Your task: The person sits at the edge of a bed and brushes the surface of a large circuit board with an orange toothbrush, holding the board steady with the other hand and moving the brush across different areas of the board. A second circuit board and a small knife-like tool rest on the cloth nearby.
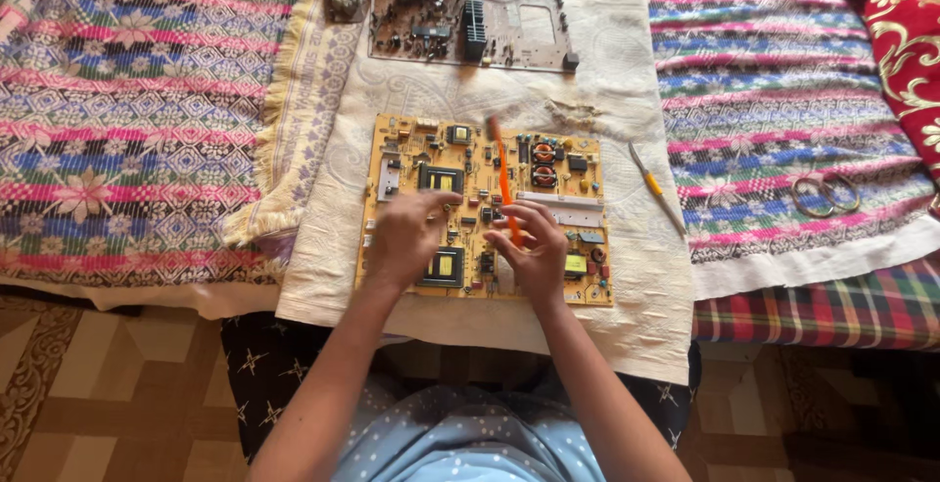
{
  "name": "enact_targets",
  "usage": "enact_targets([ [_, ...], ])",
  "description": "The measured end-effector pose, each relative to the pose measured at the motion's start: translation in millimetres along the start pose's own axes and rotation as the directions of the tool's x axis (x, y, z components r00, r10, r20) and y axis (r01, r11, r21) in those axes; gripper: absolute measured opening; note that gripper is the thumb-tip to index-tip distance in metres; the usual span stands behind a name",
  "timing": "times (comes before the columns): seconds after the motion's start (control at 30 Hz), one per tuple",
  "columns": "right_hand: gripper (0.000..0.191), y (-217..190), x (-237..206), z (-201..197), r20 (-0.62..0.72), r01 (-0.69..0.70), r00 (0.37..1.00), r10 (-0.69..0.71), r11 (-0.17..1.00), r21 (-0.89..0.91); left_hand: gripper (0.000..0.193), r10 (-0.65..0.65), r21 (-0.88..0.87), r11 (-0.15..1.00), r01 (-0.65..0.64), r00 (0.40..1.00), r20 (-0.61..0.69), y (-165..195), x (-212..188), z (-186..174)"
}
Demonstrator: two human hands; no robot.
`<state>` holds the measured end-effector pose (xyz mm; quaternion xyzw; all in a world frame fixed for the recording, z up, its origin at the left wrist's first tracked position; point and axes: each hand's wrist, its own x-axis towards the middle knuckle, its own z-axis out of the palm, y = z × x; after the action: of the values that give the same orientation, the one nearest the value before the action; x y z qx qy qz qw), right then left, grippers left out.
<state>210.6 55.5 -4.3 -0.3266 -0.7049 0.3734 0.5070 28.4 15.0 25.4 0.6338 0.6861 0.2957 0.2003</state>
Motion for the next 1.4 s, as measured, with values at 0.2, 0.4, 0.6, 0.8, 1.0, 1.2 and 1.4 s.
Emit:
enact_targets([
  [0.2, 0.025, 14.8, 13.4, -23.3, -0.006, 0.009, 1.000, -0.012, 0.928, -0.373, 0.035, 0.111, 0.374, 0.928, 0.010, 0.946, -0.303, -37.2, 6.8, 1.0],
  [0.4, 0.021, 7.2, 13.0, -51.9, 0.095, -0.002, 0.994, 0.054, 0.879, -0.476, 0.033, 0.051, 0.380, 0.924, 0.042, 0.971, -0.232, -41.1, 3.0, 4.6],
  [0.6, 0.015, 3.1, 13.4, -52.6, 0.121, 0.137, 0.989, -0.090, 0.869, -0.476, 0.033, 0.037, 0.403, 0.914, 0.056, 0.975, -0.219, -36.9, 3.7, 0.2],
  [0.8, 0.018, 13.6, 15.0, -47.2, 0.056, -0.110, 0.992, 0.116, 0.990, -0.090, 0.032, 0.045, 0.416, 0.908, 0.055, 0.973, -0.228, -36.0, 4.0, 0.0],
  [1.0, 0.017, 19.0, 18.9, -49.1, 0.346, -0.121, 0.907, 0.238, 0.937, -0.327, 0.033, 0.043, 0.418, 0.907, 0.057, 0.973, -0.226, -36.6, 3.4, 2.2],
  [1.2, 0.016, 19.7, 16.2, -49.2, 0.267, -0.001, 0.961, 0.066, 0.972, -0.235, 0.034, 0.057, 0.429, 0.902, 0.054, 0.969, -0.240, -37.9, 3.3, 3.0],
  [1.4, 0.017, 15.3, 17.0, -46.6, 0.175, -0.305, 0.905, 0.388, 0.877, -0.371, 0.034, 0.051, 0.428, 0.902, 0.060, 0.969, -0.243, -38.0, 3.5, 3.5],
])
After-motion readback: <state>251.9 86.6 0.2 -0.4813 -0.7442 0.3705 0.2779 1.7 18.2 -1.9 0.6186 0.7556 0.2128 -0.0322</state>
